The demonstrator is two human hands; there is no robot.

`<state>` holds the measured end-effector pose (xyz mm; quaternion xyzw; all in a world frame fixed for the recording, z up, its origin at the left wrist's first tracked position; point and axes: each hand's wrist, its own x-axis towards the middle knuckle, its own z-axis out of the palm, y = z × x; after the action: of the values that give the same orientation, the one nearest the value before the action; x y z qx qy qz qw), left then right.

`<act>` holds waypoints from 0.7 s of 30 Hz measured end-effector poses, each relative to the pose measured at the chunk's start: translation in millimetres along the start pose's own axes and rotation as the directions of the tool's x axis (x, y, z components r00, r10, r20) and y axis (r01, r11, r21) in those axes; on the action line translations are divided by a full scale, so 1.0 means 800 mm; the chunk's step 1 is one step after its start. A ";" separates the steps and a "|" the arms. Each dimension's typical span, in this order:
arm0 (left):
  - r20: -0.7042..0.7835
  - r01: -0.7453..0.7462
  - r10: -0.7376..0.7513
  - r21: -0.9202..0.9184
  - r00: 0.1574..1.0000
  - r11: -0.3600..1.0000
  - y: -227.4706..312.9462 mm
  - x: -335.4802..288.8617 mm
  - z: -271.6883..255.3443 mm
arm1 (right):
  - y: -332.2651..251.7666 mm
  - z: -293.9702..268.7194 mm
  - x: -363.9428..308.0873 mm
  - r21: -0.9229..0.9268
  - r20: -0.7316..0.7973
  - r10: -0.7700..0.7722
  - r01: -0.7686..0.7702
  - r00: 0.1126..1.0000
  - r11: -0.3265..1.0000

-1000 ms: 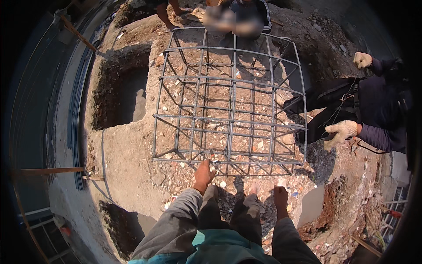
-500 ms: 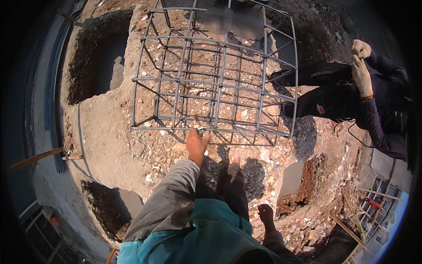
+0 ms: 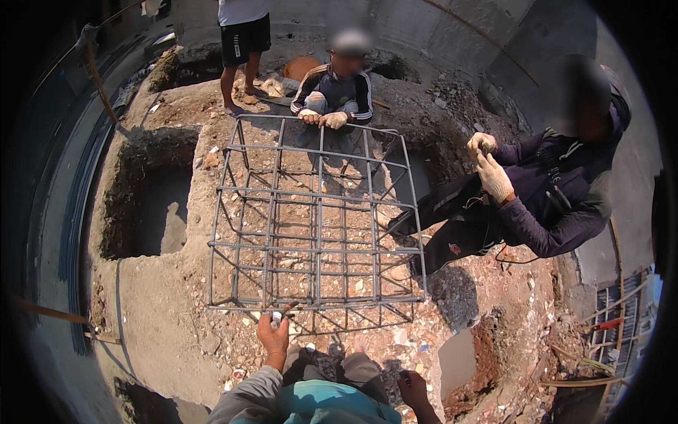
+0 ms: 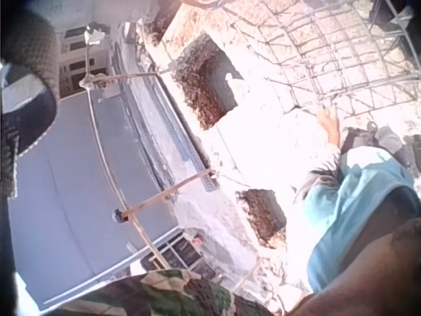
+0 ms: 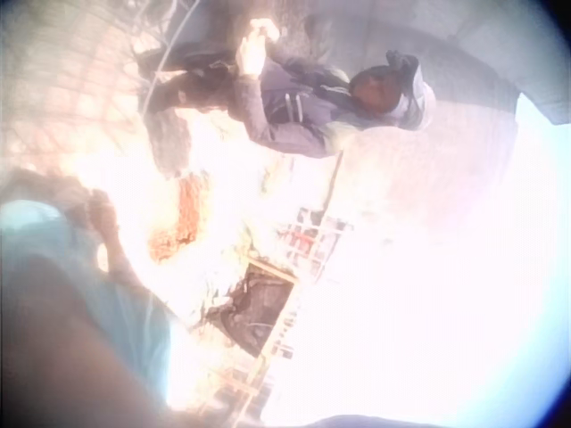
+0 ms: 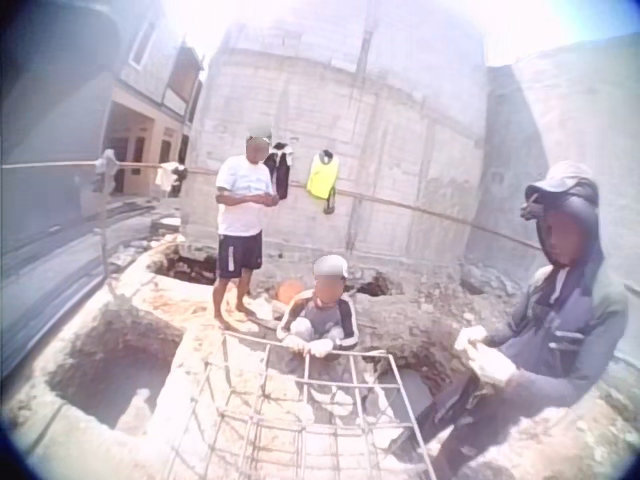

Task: The person constructs a rebar cage by hand and using a tool to twist wire around the intersections of the metal bars.

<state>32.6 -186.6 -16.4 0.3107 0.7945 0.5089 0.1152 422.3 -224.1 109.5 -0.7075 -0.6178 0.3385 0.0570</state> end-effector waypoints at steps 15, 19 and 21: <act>0.402 0.242 0.160 -0.775 0.902 0.584 0.295 0.027 -0.110 | -0.293 0.023 0.005 0.850 0.299 -0.688 0.142 0.662 0.507; 0.332 0.073 0.278 -0.751 0.901 0.657 0.334 0.025 -0.119 | -0.239 0.004 0.012 0.903 0.200 -0.605 0.094 0.771 0.418; 0.366 0.009 0.528 -0.828 0.766 0.561 0.373 0.036 -0.143 | -0.203 -0.011 0.032 0.917 0.161 -0.497 0.056 0.853 0.394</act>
<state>65.3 -167.4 302.2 0.4857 0.3507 0.6967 0.3947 291.9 -160.4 187.0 -0.3648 -0.4551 0.7359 0.3439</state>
